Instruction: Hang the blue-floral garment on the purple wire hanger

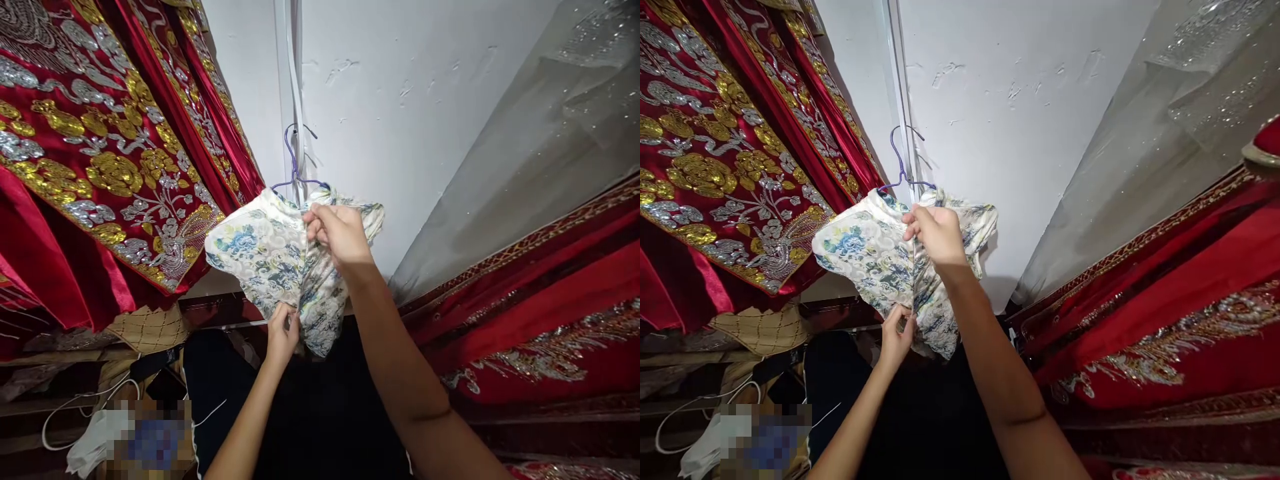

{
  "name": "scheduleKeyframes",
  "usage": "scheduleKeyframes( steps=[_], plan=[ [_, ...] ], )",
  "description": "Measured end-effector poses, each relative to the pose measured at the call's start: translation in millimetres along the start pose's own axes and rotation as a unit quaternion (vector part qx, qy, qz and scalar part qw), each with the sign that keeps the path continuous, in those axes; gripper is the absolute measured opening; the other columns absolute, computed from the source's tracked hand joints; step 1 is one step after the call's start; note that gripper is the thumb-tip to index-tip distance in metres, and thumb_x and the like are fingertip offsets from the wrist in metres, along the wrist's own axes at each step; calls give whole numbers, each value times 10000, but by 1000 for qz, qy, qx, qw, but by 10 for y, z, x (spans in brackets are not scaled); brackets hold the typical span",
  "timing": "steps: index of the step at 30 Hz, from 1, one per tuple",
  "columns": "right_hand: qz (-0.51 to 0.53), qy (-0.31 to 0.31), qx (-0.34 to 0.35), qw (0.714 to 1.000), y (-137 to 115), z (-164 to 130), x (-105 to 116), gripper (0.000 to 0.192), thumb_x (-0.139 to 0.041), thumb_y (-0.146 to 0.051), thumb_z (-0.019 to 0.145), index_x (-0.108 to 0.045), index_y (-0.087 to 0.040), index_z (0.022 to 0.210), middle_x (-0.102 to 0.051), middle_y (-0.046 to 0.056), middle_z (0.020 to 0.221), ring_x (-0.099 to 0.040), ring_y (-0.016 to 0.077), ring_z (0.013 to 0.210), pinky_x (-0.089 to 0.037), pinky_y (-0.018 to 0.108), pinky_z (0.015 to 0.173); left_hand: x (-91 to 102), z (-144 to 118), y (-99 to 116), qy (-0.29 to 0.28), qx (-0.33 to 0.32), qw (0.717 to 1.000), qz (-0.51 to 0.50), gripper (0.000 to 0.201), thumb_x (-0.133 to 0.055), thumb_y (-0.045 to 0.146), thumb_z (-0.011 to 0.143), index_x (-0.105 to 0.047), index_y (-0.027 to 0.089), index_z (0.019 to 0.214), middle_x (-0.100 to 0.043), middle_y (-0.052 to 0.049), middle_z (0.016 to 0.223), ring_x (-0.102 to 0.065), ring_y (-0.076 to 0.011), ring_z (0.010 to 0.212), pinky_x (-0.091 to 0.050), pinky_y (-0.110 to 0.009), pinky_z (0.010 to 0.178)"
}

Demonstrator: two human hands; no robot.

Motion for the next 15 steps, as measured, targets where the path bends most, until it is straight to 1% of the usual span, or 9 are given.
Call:
scheduleKeyframes(
  steps=[2,4,5,6,8,10,12,14,15],
  plan=[
    [-7,-11,19,1000,-20,-11,-50,249,-585,-273,891,-652,-136,694,-605,13,511,-350,44,389,-226,185,399,67,101,18,-8,2,1000,3,164,-537,207,941,-537,192,778,-550,-27,791,-560,-176,781,-437,-275,721],
    [-16,-25,36,999,10,-49,-68,244,-563,-253,905,-649,-146,704,-600,3,511,-350,47,390,-232,185,399,160,285,158,-16,-1,1000,2,92,-573,227,939,-594,189,858,-589,-33,846,-586,-180,833,-460,-286,768],
    [-21,-30,43,998,25,-69,-69,240,-553,-247,910,-648,-151,711,-595,-4,511,-352,49,392,-238,186,401,218,411,279,-15,-12,1000,-4,58,-595,242,938,-624,192,943,-613,-38,894,-599,-182,868,-474,-296,803],
    [-25,-34,50,998,35,-89,-68,240,-544,-239,914,-646,-155,714,-591,-9,513,-360,51,396,-248,187,406,283,558,428,-8,-31,999,-14,134,-613,256,937,-636,200,1056,-630,-43,947,-608,-184,905,-485,-310,844],
    [-30,-42,61,997,24,-118,-66,248,-531,-226,919,-638,-159,706,-582,-15,514,-387,54,408,-274,190,423,431,889,777,43,-105,993,-45,364,-605,250,954,-562,218,1314,-650,-60,1057,-625,-179,957,-500,-334,901],
    [-34,-53,72,995,-12,-130,-68,258,-532,-233,924,-627,-161,696,-572,-19,509,-413,58,422,-298,195,445,571,1218,1117,103,-188,976,-41,428,-554,235,986,-506,233,1411,-656,-62,1080,-627,-165,951,-508,-329,895],
    [-37,-58,84,994,-28,-118,-63,270,-535,-269,935,-625,-164,702,-562,-23,507,-424,64,432,-312,201,461,663,1490,1370,96,-232,968,2,350,-547,234,993,-579,220,1341,-656,-74,1116,-627,-167,977,-506,-324,894],
    [-43,-53,95,993,33,-77,-39,275,-538,-307,937,-627,-169,716,-548,-30,504,-424,71,439,-316,208,473,714,1667,1517,72,-265,960,52,201,-569,239,984,-670,190,1150,-665,-70,1045,-624,-165,932,-506,-308,855],
    [-48,-47,99,993,103,-49,-17,277,-540,-321,935,-628,-171,719,-540,-33,503,-424,75,443,-318,212,479,734,1721,1555,61,-279,956,73,145,-580,241,978,-683,180,1059,-667,-64,997,-619,-164,905,-504,-303,837]
  ],
)
Point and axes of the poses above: each hand's wrist, its own z-axis towards the middle knuckle, its own x-axis out of the back of the hand, y = z × x, the point moved 1 cm from there along z, towards the middle knuckle
